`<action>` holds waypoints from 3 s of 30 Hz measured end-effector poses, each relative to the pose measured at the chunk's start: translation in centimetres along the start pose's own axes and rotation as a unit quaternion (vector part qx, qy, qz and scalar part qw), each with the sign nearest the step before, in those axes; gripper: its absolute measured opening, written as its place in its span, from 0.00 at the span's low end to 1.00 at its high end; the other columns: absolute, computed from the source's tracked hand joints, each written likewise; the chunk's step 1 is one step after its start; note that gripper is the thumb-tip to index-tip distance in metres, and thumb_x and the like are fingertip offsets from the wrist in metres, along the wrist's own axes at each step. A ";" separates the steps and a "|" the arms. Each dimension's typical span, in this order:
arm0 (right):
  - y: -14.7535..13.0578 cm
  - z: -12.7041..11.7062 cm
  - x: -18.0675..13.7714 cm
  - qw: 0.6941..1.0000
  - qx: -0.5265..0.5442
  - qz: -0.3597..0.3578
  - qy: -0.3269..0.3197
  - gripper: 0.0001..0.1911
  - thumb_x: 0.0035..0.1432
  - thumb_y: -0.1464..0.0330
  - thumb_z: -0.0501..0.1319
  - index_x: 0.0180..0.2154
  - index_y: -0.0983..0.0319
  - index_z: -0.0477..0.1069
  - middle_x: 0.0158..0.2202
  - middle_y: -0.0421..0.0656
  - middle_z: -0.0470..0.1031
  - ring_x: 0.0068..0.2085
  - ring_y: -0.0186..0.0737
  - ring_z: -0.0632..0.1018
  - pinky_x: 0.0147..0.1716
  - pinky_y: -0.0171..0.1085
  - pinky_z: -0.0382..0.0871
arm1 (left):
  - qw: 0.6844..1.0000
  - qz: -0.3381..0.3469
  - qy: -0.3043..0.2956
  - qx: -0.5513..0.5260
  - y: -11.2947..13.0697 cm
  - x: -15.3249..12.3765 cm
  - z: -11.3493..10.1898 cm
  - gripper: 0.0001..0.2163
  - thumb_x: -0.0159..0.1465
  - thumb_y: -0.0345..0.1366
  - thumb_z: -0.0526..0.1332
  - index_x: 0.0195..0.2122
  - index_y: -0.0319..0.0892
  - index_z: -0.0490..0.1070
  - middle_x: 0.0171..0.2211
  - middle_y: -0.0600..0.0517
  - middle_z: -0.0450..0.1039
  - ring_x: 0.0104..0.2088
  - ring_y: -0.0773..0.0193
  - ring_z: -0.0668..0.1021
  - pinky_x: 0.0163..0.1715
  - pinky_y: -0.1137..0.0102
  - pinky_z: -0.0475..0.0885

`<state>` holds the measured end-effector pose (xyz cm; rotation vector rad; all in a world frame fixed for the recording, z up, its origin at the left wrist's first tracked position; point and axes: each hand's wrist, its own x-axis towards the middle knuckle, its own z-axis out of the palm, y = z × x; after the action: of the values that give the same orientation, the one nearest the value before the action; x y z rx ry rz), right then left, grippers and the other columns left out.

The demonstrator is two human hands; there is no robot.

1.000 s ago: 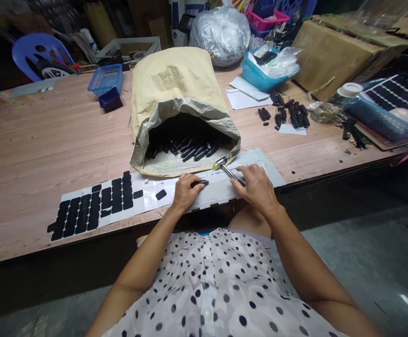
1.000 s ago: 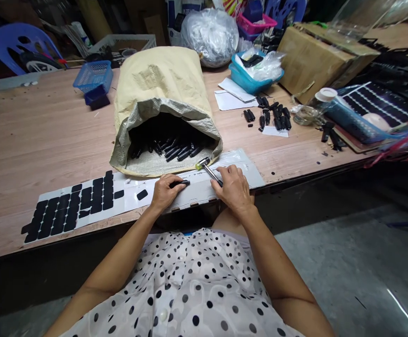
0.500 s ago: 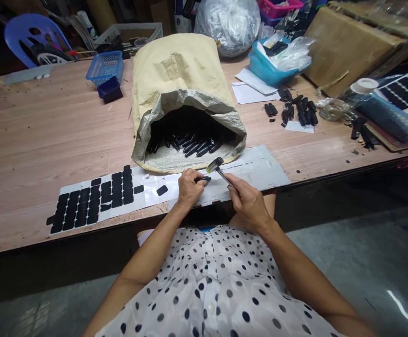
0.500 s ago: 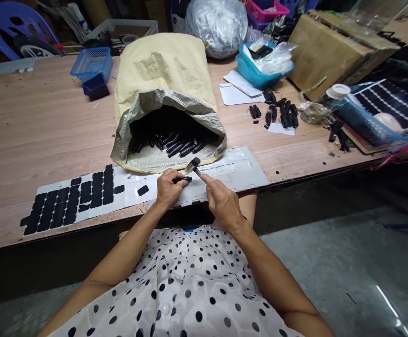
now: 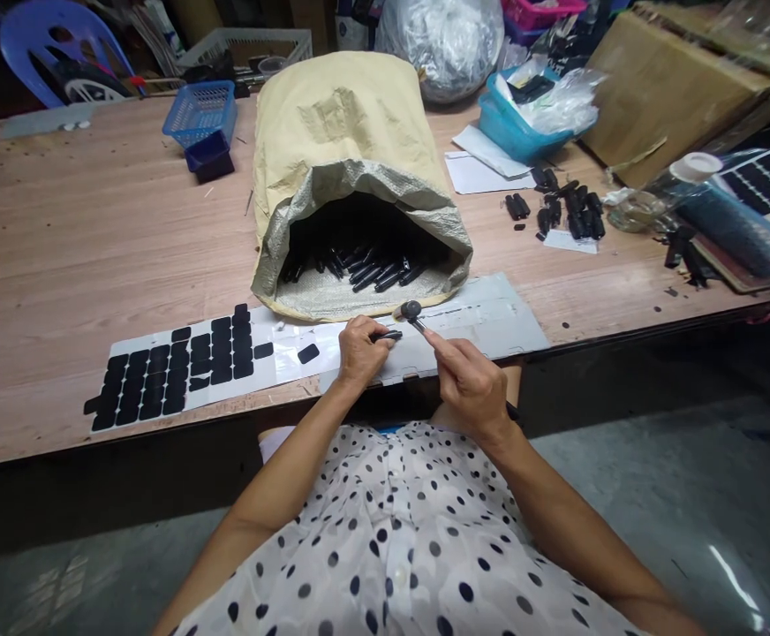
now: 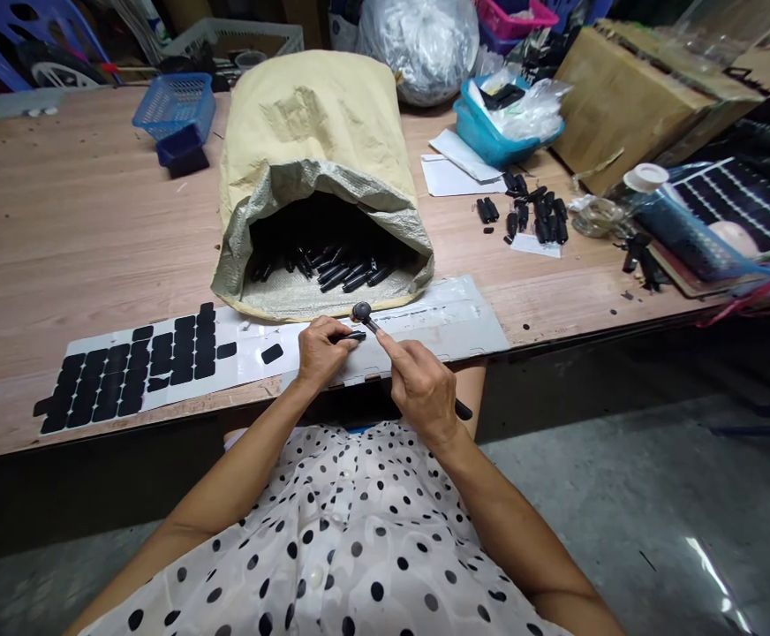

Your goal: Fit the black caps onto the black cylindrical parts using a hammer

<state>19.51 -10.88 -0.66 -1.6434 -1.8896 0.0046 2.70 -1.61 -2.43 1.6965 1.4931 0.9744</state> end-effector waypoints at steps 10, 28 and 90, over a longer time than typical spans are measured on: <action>-0.3 0.2 -0.2 1.000 -0.013 0.008 0.009 0.28 0.64 0.76 0.53 0.60 0.50 0.75 0.39 0.43 0.80 0.37 0.39 0.78 0.36 0.34 0.70 | 1.000 -0.007 -0.010 0.002 0.0 0.2 -0.3 0.08 0.48 0.24 0.69 0.24 0.46 0.80 0.30 0.54 0.79 0.36 0.59 0.79 0.43 0.62 0.76; 1.6 -0.2 0.4 0.991 0.075 0.100 0.049 0.22 0.64 0.72 0.54 0.55 0.53 0.78 0.47 0.44 0.84 0.48 0.46 0.83 0.45 0.42 0.80 | 0.983 0.120 -0.075 0.121 -1.7 0.2 -1.5 0.09 0.59 0.28 0.68 0.39 0.45 0.82 0.37 0.49 0.73 0.42 0.55 0.75 0.47 0.59 0.74; -1.9 2.5 3.2 0.773 0.558 0.261 -0.150 0.22 0.50 0.48 0.70 0.34 0.60 0.77 0.35 0.39 0.74 0.27 0.30 0.72 0.29 0.35 0.72 | 0.748 -0.331 -0.225 -0.530 2.3 -4.5 -2.7 0.08 0.64 0.36 0.69 0.32 0.35 0.76 0.26 0.49 0.77 0.23 0.69 0.78 0.25 0.76 0.72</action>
<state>16.65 -7.46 -0.46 -1.2042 -1.0667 1.4048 1.19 -6.31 0.48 0.4300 0.7793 0.6865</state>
